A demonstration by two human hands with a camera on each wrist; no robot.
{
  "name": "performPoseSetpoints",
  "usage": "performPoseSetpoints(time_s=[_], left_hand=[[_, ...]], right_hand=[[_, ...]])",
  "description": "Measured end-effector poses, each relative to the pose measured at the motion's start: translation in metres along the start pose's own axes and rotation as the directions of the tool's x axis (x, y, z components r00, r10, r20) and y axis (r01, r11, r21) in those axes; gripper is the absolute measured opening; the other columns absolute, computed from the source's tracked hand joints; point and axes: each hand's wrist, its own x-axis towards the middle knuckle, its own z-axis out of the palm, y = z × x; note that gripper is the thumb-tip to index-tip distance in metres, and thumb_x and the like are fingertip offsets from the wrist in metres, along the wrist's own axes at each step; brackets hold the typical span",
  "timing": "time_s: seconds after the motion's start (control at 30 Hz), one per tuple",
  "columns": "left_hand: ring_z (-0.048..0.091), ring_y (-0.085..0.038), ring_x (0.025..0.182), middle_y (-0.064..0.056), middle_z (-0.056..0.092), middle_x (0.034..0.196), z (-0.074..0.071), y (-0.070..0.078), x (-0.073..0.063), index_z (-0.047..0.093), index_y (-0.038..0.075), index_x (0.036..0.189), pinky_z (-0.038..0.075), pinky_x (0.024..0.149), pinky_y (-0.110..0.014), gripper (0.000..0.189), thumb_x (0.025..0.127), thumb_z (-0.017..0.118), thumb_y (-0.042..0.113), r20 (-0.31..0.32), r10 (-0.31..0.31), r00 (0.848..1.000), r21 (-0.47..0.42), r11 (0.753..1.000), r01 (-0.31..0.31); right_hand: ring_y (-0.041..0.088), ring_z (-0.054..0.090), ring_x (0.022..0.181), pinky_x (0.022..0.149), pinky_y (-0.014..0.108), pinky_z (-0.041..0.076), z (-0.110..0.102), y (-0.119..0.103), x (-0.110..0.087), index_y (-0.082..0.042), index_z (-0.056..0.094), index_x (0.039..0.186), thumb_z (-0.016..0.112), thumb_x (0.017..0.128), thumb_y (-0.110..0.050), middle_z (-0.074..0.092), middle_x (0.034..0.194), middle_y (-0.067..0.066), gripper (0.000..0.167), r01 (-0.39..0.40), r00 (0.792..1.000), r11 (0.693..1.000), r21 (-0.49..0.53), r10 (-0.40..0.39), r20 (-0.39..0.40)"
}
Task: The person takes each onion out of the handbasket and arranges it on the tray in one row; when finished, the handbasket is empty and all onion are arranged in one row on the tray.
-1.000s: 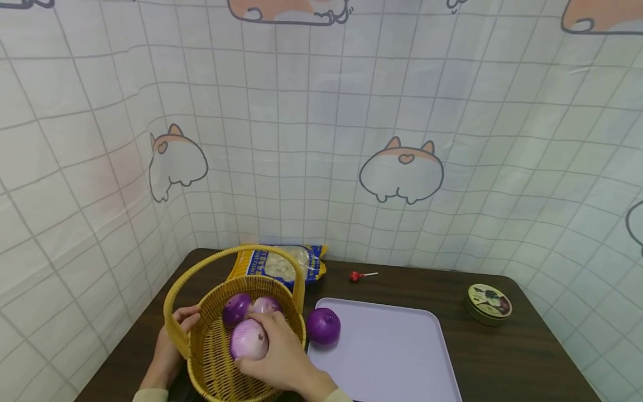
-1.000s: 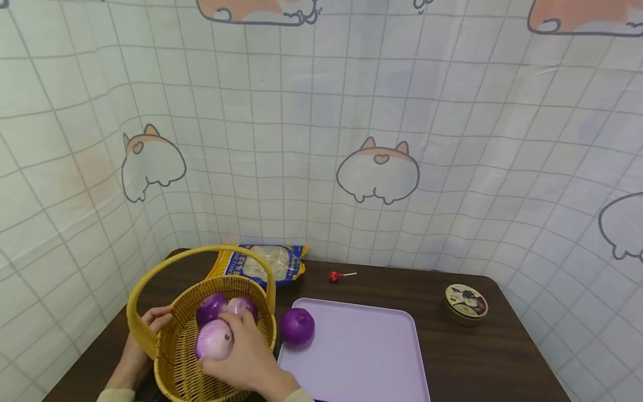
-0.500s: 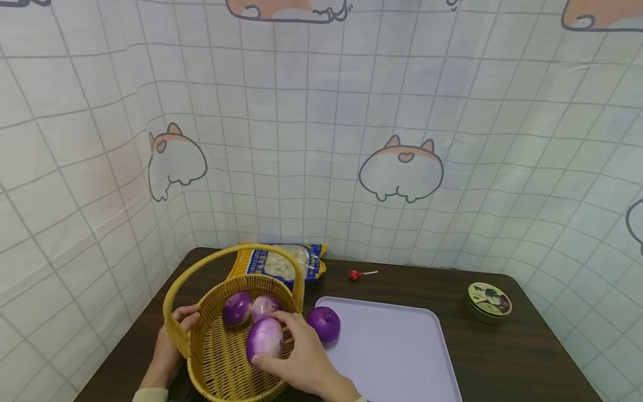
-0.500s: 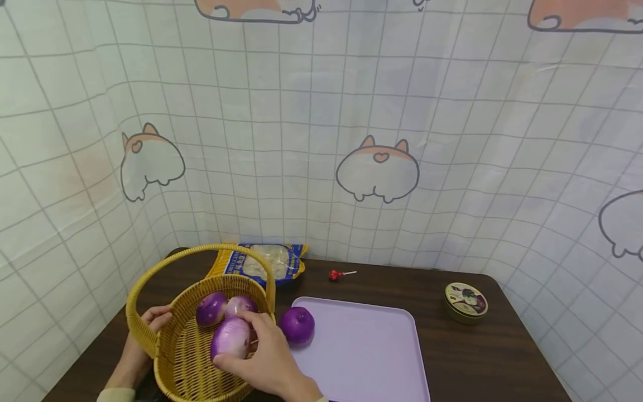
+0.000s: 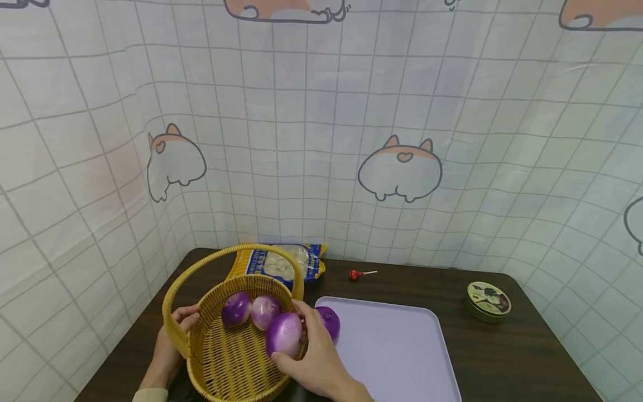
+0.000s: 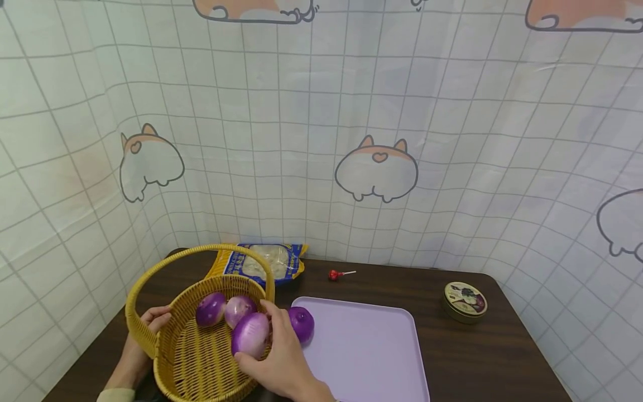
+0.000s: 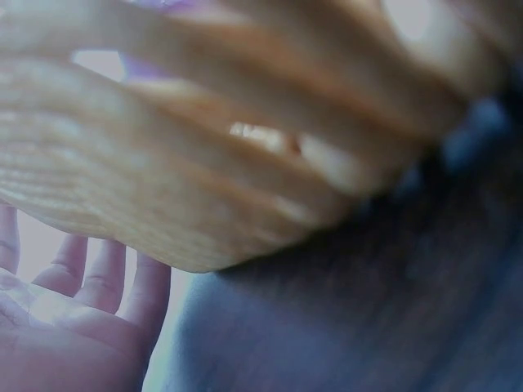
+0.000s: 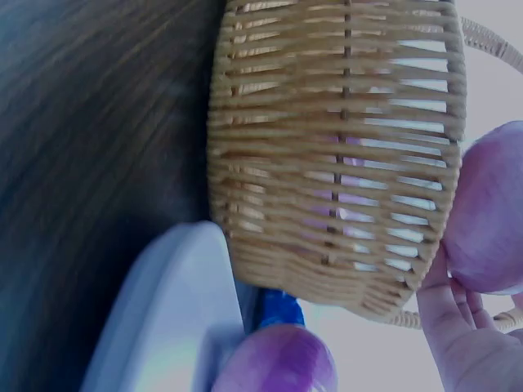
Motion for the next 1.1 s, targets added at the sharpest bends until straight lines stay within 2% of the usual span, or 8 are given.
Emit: performPoseSetpoints(time_s=[0.07,0.13,0.23,0.37,0.6,0.7,0.9,1.1], left_hand=[[0.059,-0.005,0.088,0.013,0.062,0.099,0.001,0.002,-0.003,0.06,0.002,0.117,0.051,0.071,-0.022,0.03,0.097,0.061,0.024,0.0,0.003,1.0,-0.002,1.0,-0.003],[0.059,-0.005,0.088,0.013,0.062,0.099,0.002,0.005,-0.005,0.059,0.001,0.117,0.051,0.071,-0.022,0.03,0.097,0.061,0.023,0.001,0.004,1.0,0.0,1.0,-0.004],[0.059,-0.005,0.088,0.013,0.062,0.099,0.002,0.006,-0.006,0.059,0.001,0.118,0.051,0.072,-0.021,0.031,0.097,0.061,0.023,-0.001,-0.001,1.0,0.005,1.0,0.001],[0.059,-0.005,0.09,0.013,0.062,0.101,0.002,0.003,-0.002,0.058,0.001,0.12,0.051,0.073,-0.021,0.033,0.097,0.061,0.025,-0.004,-0.008,1.0,0.009,1.0,0.008],[0.059,-0.005,0.089,0.012,0.061,0.102,-0.001,-0.004,0.003,0.058,0.003,0.12,0.051,0.072,-0.022,0.033,0.097,0.061,0.027,-0.002,-0.005,1.0,0.008,1.0,0.005],[0.059,-0.005,0.089,0.013,0.061,0.102,-0.002,-0.006,0.004,0.059,0.004,0.119,0.052,0.072,-0.022,0.032,0.097,0.061,0.027,-0.003,-0.001,1.0,0.006,1.0,0.001],[0.059,-0.004,0.089,0.013,0.061,0.102,-0.003,-0.01,0.007,0.059,0.004,0.119,0.051,0.071,-0.021,0.033,0.097,0.062,0.028,-0.012,0.003,1.0,0.002,1.0,-0.003],[0.058,-0.003,0.09,0.014,0.062,0.101,-0.003,-0.012,0.009,0.061,0.008,0.116,0.051,0.072,-0.02,0.03,0.096,0.063,0.03,-0.019,0.008,1.0,0.001,1.0,-0.008]], right_hand=[[0.014,0.052,0.11,0.086,0.031,0.051,-0.004,0.001,0.0,-0.033,0.03,0.149,0.077,0.077,-0.036,0.045,0.131,0.001,0.086,0.005,1.0,1.0,-0.018,-0.005,-0.004],[0.016,0.052,0.11,0.086,0.032,0.051,-0.008,0.001,0.0,-0.033,0.032,0.148,0.077,0.076,-0.032,0.045,0.127,0.001,0.085,0.011,1.0,0.999,-0.034,-0.012,-0.016],[0.017,0.053,0.107,0.083,0.031,0.052,-0.016,0.002,0.001,-0.033,0.04,0.143,0.078,0.074,-0.024,0.044,0.124,-0.001,0.078,-0.001,0.999,1.0,-0.01,0.0,-0.04],[0.018,0.055,0.105,0.08,0.029,0.053,-0.03,0.005,0.002,-0.03,0.041,0.137,0.078,0.074,-0.018,0.045,0.127,-0.003,0.074,-0.03,0.997,0.999,0.041,0.033,-0.075],[0.017,0.055,0.106,0.086,0.032,0.051,-0.051,0.016,0.004,-0.024,0.038,0.138,0.079,0.075,-0.017,0.048,0.129,0.0,0.075,-0.072,0.984,0.997,0.016,0.074,-0.16],[0.017,0.055,0.108,0.088,0.033,0.051,-0.058,0.022,0.005,-0.026,0.038,0.14,0.08,0.075,-0.017,0.048,0.13,0.001,0.078,-0.08,0.981,0.997,0.002,0.079,-0.179],[0.016,0.054,0.112,0.089,0.031,0.052,-0.071,0.031,0.005,-0.032,0.041,0.142,0.082,0.075,-0.019,0.045,0.132,0.0,0.079,-0.1,0.985,0.995,-0.026,0.096,-0.146],[0.016,0.056,0.11,0.085,0.028,0.053,-0.083,0.039,0.002,-0.024,0.046,0.138,0.084,0.075,-0.023,0.048,0.129,0.001,0.074,-0.134,0.982,0.988,-0.079,0.122,-0.143]])
